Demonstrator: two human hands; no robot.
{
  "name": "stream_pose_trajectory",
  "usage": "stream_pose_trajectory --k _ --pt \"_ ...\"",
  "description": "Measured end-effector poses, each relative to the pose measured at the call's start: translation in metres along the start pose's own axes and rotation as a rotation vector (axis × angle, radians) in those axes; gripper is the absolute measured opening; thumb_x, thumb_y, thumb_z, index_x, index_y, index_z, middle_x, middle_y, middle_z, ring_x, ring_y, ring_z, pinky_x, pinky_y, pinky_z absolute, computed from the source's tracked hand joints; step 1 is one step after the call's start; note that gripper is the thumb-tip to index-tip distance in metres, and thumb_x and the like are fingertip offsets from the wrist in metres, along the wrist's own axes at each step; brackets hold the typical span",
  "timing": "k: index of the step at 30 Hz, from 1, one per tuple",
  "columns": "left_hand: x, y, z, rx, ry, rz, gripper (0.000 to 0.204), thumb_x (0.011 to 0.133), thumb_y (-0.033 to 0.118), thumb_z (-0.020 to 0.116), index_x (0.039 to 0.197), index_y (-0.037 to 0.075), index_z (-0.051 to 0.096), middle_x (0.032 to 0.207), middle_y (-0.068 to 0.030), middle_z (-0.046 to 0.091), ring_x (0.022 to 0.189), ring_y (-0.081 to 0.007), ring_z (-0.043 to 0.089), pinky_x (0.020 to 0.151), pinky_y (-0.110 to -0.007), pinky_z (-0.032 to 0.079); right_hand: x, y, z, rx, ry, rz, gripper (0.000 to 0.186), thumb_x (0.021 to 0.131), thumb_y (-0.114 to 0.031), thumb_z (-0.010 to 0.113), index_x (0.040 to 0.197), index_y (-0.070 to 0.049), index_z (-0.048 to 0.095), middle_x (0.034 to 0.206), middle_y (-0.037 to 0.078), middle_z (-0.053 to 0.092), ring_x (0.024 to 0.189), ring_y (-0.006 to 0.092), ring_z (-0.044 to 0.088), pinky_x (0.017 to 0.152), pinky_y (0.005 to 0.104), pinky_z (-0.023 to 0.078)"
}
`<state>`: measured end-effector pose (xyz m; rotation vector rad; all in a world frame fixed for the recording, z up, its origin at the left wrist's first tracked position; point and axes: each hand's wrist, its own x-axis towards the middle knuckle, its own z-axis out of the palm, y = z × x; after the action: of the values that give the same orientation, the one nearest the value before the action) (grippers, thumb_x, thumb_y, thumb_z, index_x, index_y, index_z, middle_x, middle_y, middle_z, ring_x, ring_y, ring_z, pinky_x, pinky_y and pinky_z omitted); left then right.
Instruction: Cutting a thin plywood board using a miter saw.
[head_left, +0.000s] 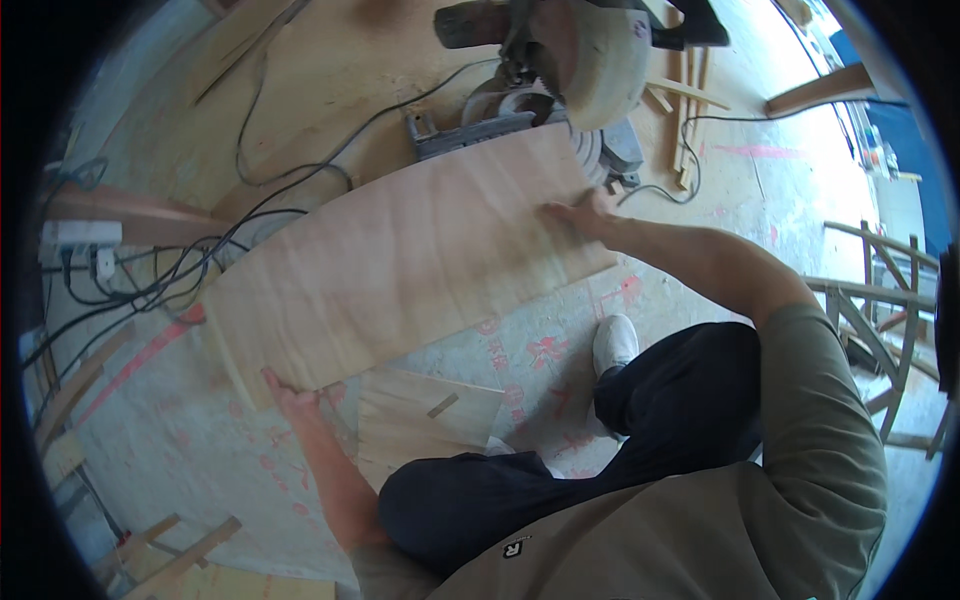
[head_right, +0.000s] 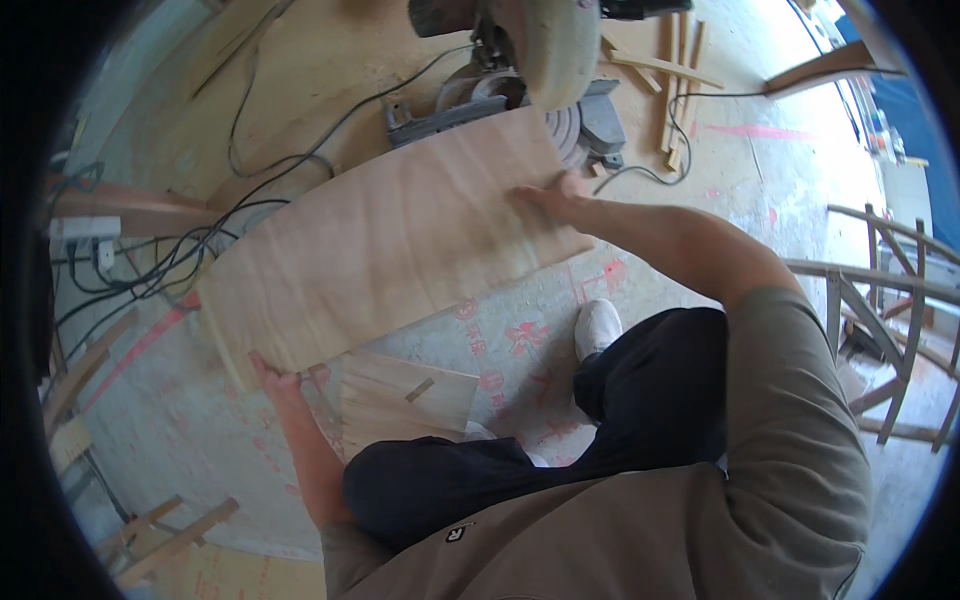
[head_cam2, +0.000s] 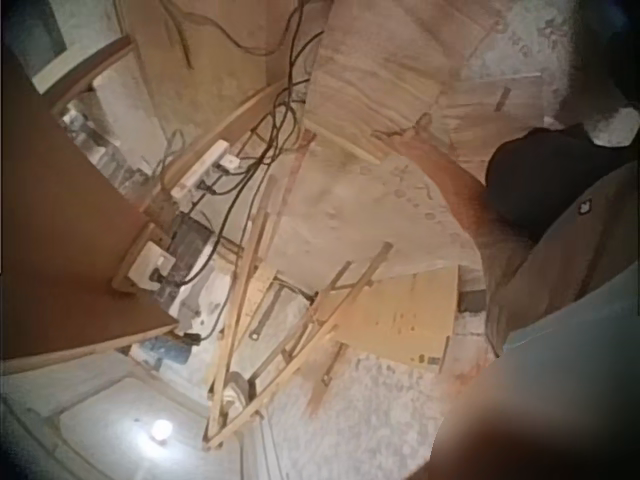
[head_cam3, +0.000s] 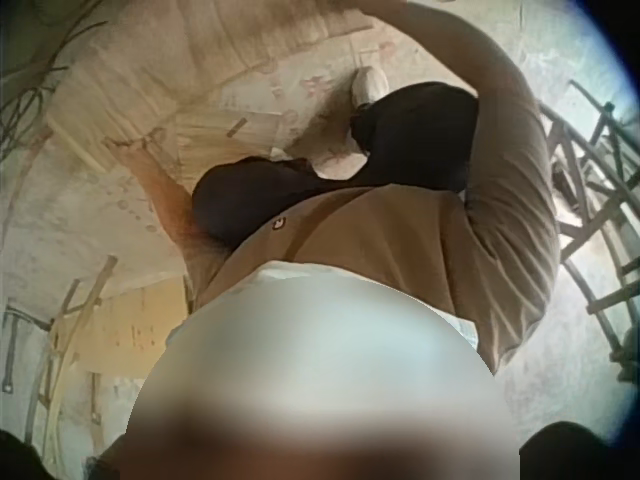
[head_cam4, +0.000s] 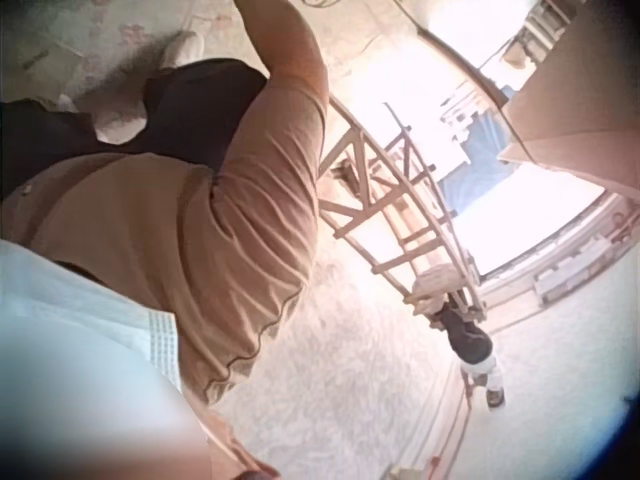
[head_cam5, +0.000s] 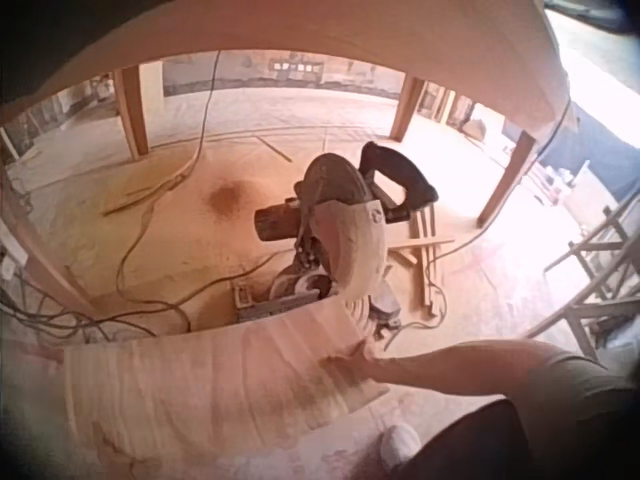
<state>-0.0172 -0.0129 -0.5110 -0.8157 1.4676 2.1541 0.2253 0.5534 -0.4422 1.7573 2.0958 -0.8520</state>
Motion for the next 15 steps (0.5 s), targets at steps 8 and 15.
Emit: stream_pose_trajectory --k 8,15 --pt "0.038 0.025 0.020 -0.133 0.254 0.039 0.072 0.085 0.045 0.074 0.142 0.012 0.047 0.140 -0.0052 0.053 0.124 -0.0271 0.052 0.104 -0.044 0.044 0.005 -0.032 0.029 -0.039 -0.012 0.025 0.122 0.056 -0.071 0.082 0.139 0.004 0.035 0.140 0.020 0.046 0.130 0.0335 0.048 0.106 0.0391 0.043" --pt "0.081 0.022 -0.003 -0.092 0.271 0.002 0.079 0.079 0.047 0.079 0.142 0.010 0.048 0.141 -0.0053 0.053 0.126 -0.0268 0.051 0.106 -0.044 0.041 -0.004 -0.058 0.025 -0.132 -0.010 0.092 0.133 0.058 -0.069 0.083 0.151 -0.003 0.016 0.144 0.017 0.046 0.132 0.0314 0.047 0.106 0.0362 0.043"
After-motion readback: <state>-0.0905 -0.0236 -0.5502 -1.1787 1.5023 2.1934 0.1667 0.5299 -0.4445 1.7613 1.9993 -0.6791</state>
